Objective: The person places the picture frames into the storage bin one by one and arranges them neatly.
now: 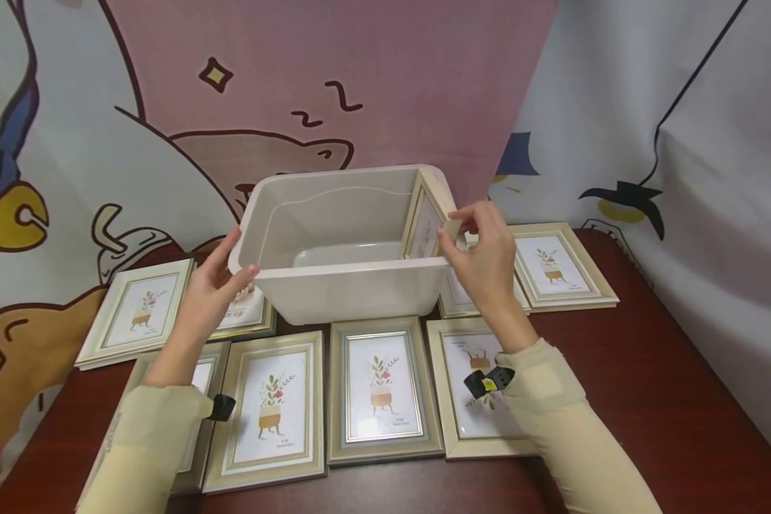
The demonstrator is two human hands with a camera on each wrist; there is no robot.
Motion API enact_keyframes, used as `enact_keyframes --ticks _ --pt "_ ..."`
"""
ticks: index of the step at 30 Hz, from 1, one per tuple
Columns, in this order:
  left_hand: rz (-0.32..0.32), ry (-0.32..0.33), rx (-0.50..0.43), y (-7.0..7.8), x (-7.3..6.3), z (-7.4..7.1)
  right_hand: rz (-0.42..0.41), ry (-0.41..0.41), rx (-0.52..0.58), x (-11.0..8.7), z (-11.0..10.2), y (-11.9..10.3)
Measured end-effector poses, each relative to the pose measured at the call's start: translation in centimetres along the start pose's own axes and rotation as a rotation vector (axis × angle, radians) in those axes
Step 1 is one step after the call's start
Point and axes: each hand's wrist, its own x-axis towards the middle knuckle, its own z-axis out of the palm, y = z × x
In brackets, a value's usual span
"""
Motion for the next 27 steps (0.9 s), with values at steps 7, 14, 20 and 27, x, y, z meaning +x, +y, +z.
enact_keyframes --ticks 7,14,20,27 --pt "0.001 -0.001 -0.001 -0.05 0.05 0.07 -0.004 -0.003 -0.015 -0.04 -0.06 -0.44" --pt "0.020 0.009 0.010 -0.26 0.06 0.09 -0.043 -0.027 -0.053 -0.22 -0.35 -0.53" --pt "0.016 0.010 -0.003 -0.45 0.06 0.00 -0.062 -0.067 -0.093 -0.15 -0.59 -0.50" --pt "0.032 0.000 -0.006 -0.52 0.20 0.04 -0.119 -0.081 -0.153 -0.12 -0.71 -0.65"
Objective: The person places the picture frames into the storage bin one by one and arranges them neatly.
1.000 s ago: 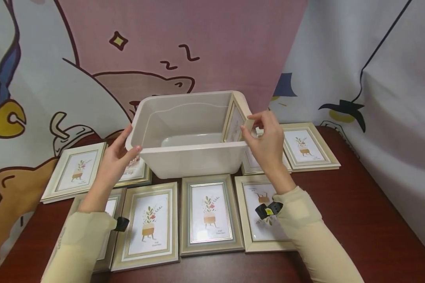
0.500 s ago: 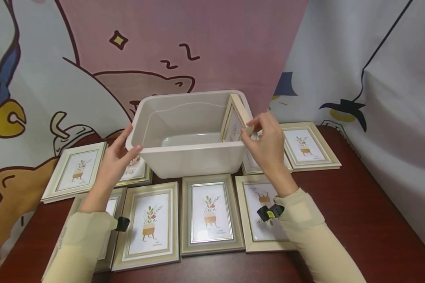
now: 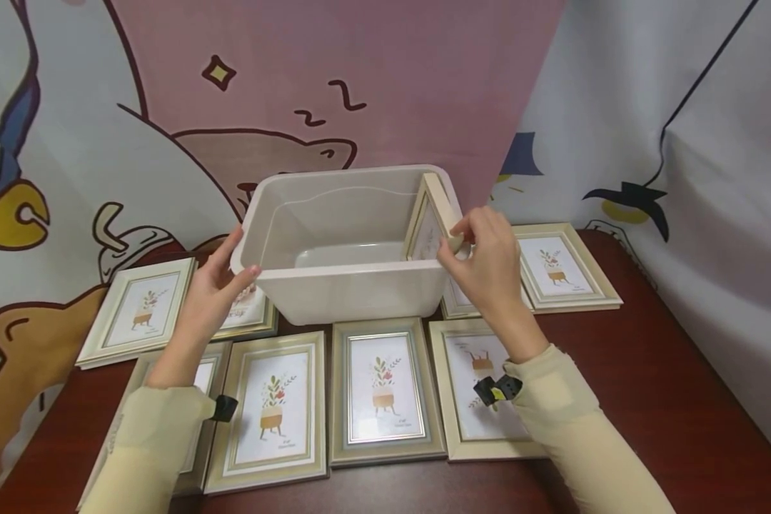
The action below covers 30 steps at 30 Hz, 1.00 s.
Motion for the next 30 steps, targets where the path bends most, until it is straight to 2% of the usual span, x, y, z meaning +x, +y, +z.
enact_keyframes --ticks 6,18,25,30 --pt "0.005 0.001 0.001 0.2 0.1 0.2 -0.001 -0.011 -0.026 0.0 -0.3 -0.4" --pt "-0.012 -0.002 0.005 0.3 0.0 0.2 0.111 -0.130 0.010 0.2 -1.3 -0.7" --pt "-0.018 -0.009 -0.010 0.4 0.0 0.1 0.122 -0.139 0.127 -0.2 -1.9 0.1" --pt "-0.020 -0.008 -0.016 0.5 -0.1 0.0 0.197 -0.145 0.209 -1.0 -3.2 0.7"
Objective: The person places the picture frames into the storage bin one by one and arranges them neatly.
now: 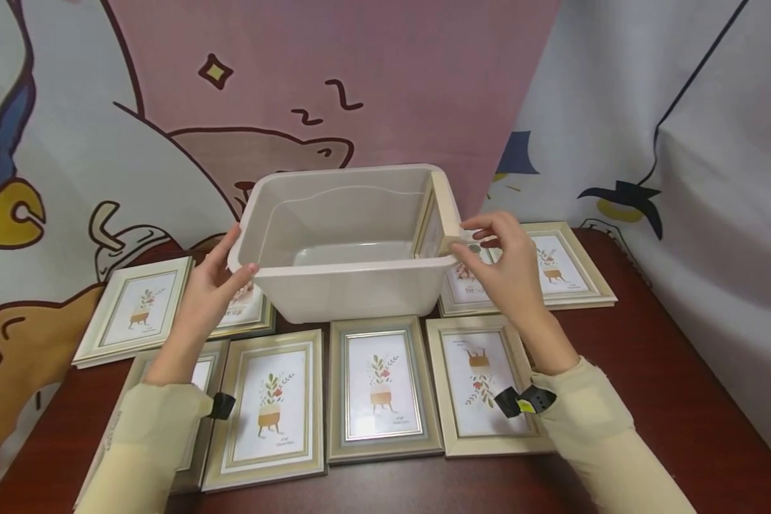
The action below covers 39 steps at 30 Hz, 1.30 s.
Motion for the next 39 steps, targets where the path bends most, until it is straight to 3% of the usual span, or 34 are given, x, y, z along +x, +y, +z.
enact_keyframes --ticks 6,9,15,22,25,33,39 --pt "0.010 -0.002 -0.002 0.0 0.2 0.0 0.162 -0.044 0.013 -1.9 -2.3 1.7" --pt "0.027 0.002 -0.004 0.1 0.4 0.0 0.249 -0.109 0.009 -2.7 -3.6 3.2" --pt "0.005 0.003 0.014 0.0 0.4 -0.1 0.450 -0.340 0.010 -4.7 -5.6 6.4" --pt "0.025 0.028 0.045 -0.2 0.4 0.0 0.680 -0.630 0.116 -6.0 -5.6 9.3" --pt "0.025 0.028 0.046 -0.2 0.4 0.1 0.740 -0.703 0.144 -6.6 -5.6 10.2" --pt "0.017 0.033 0.029 -0.2 0.3 0.4 0.693 -0.800 0.212 -6.8 -5.8 12.0" --pt "0.014 0.033 0.017 -0.1 0.2 0.4 0.543 -0.823 0.142 -6.8 -5.8 12.1"
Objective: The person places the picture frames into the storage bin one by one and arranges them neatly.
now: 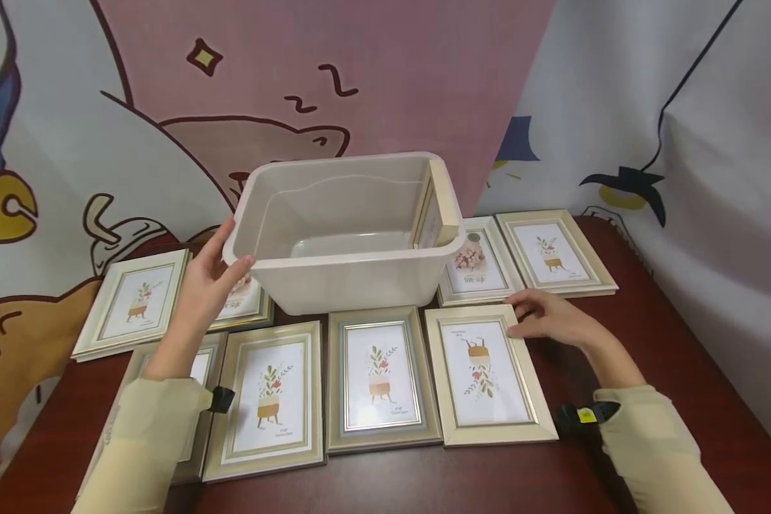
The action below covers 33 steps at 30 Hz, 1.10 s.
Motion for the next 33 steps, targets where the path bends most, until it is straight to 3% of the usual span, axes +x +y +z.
enact_keyframes --ticks 4,15,23,33 --pt "0.001 0.005 0.006 0.1 -0.1 0.0 -0.033 0.008 -0.073 0.3 0.2 -0.5" --pt "0.005 0.011 0.050 0.4 -0.2 0.1 0.005 0.028 -0.172 0.8 0.5 -1.4" --pt "0.007 0.011 0.054 0.1 -0.4 0.0 0.036 0.032 -0.098 0.1 0.1 -1.7" --pt "0.017 0.016 0.039 0.2 -0.3 0.1 0.103 -0.008 0.121 -0.6 -0.6 -0.9"
